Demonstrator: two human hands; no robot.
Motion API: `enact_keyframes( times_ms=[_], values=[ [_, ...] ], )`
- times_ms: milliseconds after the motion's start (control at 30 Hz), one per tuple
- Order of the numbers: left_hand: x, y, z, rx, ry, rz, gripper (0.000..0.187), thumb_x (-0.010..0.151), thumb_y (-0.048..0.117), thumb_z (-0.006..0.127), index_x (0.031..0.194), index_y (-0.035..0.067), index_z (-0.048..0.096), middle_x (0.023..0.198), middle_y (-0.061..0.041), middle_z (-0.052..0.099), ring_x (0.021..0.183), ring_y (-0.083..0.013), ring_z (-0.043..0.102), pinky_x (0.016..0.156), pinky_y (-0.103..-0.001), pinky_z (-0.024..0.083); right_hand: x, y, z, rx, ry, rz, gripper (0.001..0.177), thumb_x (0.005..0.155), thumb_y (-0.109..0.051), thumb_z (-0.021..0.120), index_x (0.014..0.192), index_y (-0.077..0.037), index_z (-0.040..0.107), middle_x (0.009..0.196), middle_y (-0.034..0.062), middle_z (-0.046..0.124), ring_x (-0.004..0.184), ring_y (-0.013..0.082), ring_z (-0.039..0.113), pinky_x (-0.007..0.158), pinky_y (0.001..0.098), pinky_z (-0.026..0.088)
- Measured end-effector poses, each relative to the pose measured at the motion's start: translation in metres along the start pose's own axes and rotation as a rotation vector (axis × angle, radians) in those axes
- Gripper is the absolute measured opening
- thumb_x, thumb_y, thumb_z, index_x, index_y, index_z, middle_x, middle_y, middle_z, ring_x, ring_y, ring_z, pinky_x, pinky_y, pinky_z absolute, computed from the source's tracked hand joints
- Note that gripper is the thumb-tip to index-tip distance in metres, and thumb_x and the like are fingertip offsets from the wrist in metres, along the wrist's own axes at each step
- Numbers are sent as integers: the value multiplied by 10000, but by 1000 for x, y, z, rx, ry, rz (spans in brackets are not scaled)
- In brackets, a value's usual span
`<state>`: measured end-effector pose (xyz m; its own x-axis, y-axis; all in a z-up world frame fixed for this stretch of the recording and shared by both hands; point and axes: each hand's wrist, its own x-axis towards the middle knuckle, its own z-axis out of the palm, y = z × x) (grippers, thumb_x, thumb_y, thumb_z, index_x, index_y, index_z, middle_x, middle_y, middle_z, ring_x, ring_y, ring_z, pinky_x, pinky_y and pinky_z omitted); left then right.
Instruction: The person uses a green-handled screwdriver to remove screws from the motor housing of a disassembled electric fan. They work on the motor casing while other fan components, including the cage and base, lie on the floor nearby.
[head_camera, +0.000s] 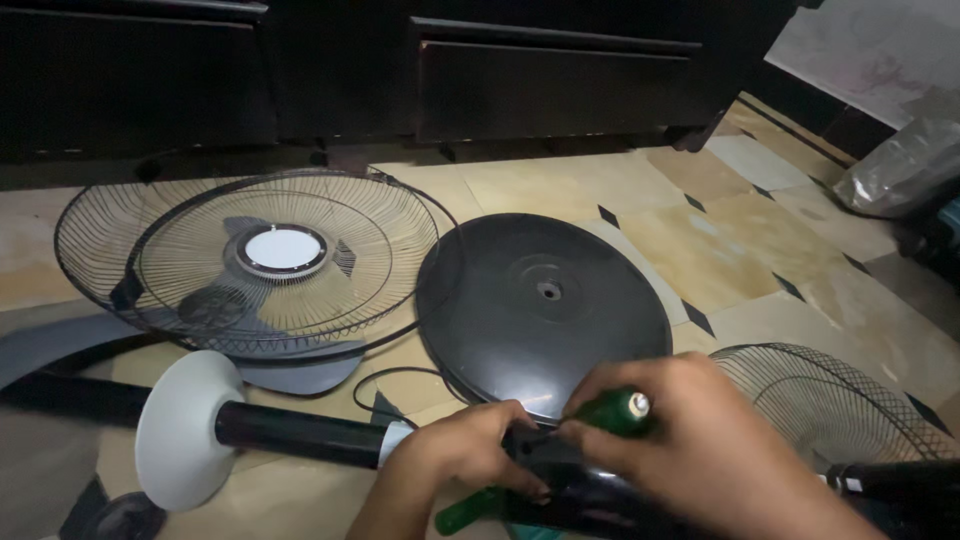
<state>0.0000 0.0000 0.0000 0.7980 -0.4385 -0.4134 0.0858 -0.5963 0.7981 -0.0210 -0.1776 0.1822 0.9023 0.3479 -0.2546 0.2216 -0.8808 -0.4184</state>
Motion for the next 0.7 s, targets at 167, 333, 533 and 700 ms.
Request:
enact_keyframes(
  times_ms=[167,333,533,700],
  values=[
    [1,-7,5,-148,8,6,867,584,391,911,1351,119,610,1205,-126,736,1124,-234,705,950,-334,541,1,13,24,-69,-6,-180,249,753,-281,829,984,-188,824,829,38,843,740,147,834,721,277,643],
    [0,-5,5,-99,14,-39,865,622,366,923,1382,138,576,1224,-127,700,1146,-236,674,956,-345,532,1,5,23,-160,-21,-266,275,750,-284,827,1011,-200,825,831,63,817,742,195,812,727,298,639],
    [4,-6,4,-115,17,-10,856,622,342,931,1366,99,585,1226,-131,698,1146,-232,670,964,-333,527,5,-31,3,-530,-219,-133,267,766,-260,783,1030,-287,816,868,63,784,836,255,758,798,366,601],
    [5,-8,7,-186,21,20,842,576,314,919,1318,83,596,1181,-145,741,1103,-228,709,933,-344,544,6,-48,1,-689,-266,-109,353,768,-118,701,1046,-312,804,906,52,775,865,253,761,834,372,606]
  ],
)
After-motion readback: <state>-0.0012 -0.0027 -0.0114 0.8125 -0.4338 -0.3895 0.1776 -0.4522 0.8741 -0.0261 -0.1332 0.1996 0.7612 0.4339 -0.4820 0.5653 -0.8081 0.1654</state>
